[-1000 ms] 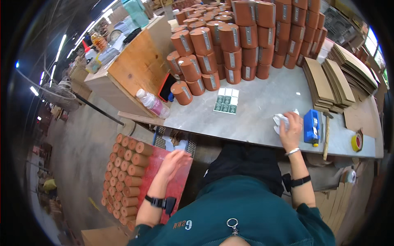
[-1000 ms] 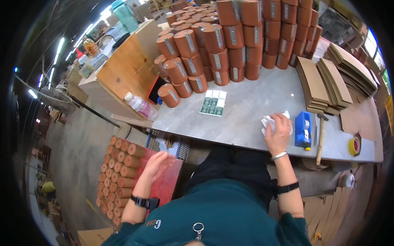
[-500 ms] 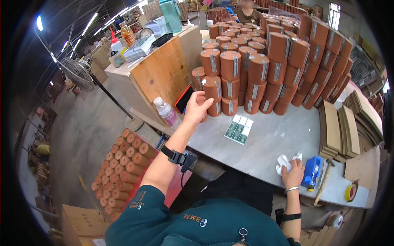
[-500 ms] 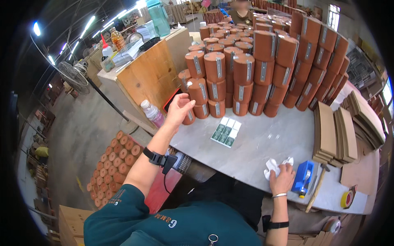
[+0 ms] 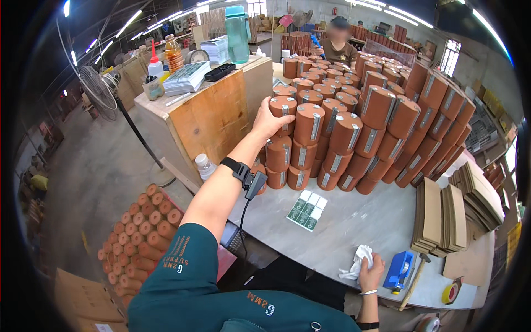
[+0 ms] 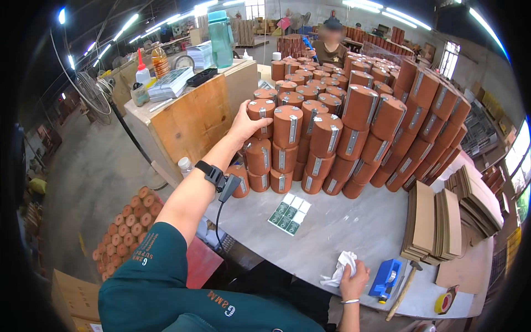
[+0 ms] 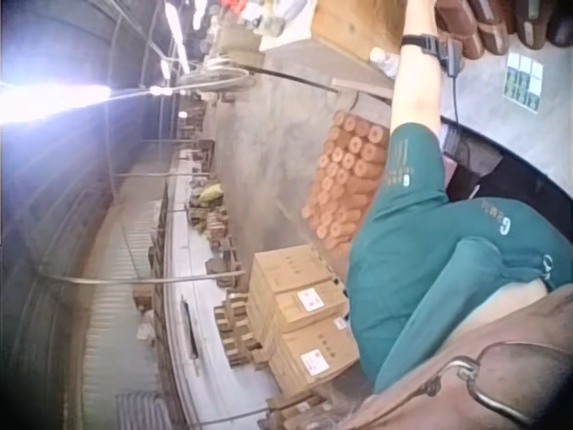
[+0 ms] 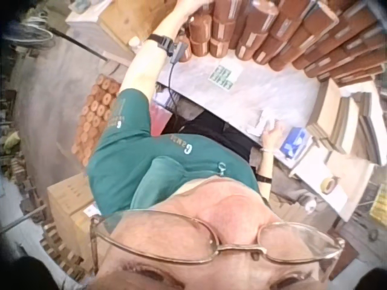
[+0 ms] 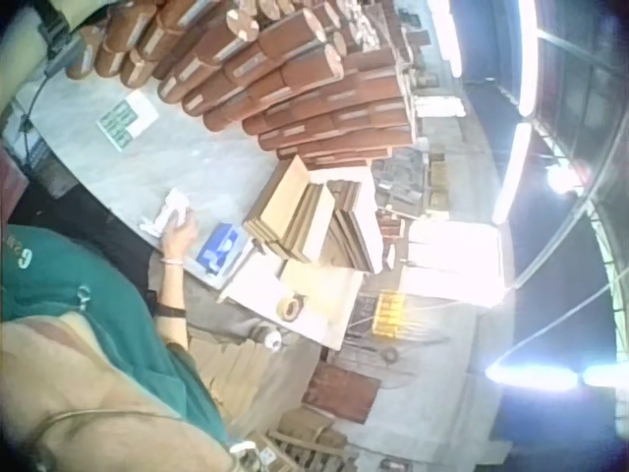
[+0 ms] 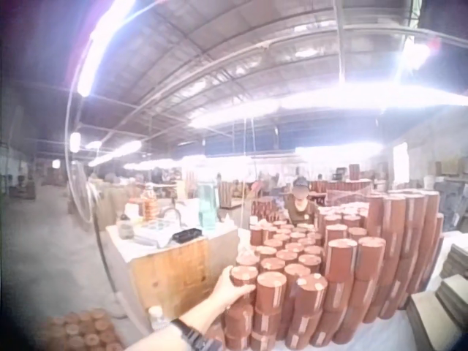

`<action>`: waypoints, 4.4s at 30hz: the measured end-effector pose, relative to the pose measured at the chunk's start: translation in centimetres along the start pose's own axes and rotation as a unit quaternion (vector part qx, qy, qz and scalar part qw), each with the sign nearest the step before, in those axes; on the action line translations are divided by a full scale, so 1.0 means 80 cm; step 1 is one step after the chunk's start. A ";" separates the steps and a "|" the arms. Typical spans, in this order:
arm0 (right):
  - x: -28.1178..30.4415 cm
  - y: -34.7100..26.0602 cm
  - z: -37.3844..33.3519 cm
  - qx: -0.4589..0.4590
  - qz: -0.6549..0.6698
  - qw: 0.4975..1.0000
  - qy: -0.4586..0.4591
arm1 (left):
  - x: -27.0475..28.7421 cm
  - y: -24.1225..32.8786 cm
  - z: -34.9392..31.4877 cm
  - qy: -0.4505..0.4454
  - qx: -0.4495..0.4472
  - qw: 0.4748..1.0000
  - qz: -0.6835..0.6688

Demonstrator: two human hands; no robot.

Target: Applying adhesive labels to cylindrical brown products and wrapping them in protective cardboard.

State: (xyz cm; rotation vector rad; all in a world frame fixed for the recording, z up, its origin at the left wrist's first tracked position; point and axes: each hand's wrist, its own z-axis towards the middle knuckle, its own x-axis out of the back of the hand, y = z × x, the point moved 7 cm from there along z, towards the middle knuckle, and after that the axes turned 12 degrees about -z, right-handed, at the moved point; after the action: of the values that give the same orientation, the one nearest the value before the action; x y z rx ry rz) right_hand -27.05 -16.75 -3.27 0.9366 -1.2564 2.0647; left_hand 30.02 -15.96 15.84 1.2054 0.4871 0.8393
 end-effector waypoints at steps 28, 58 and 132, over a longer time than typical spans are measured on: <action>0.017 0.006 0.004 0.070 -0.132 0.978 -0.144 | -0.186 -0.078 -0.431 -0.389 -0.009 0.916 -0.092; 0.039 -0.142 -0.009 0.158 -0.163 0.936 -0.270 | -0.194 -0.038 -0.442 -0.363 -0.143 0.921 0.023; 0.009 -0.116 -0.054 0.138 0.031 0.975 -0.168 | -0.184 -0.081 -0.439 -0.289 0.114 0.903 -0.296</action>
State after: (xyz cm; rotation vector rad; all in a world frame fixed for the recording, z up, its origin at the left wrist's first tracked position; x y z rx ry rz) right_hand -21.84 -8.88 0.81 1.4404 -1.1899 2.2348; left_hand -2.62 -6.79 -2.66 1.3452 0.4282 -0.1123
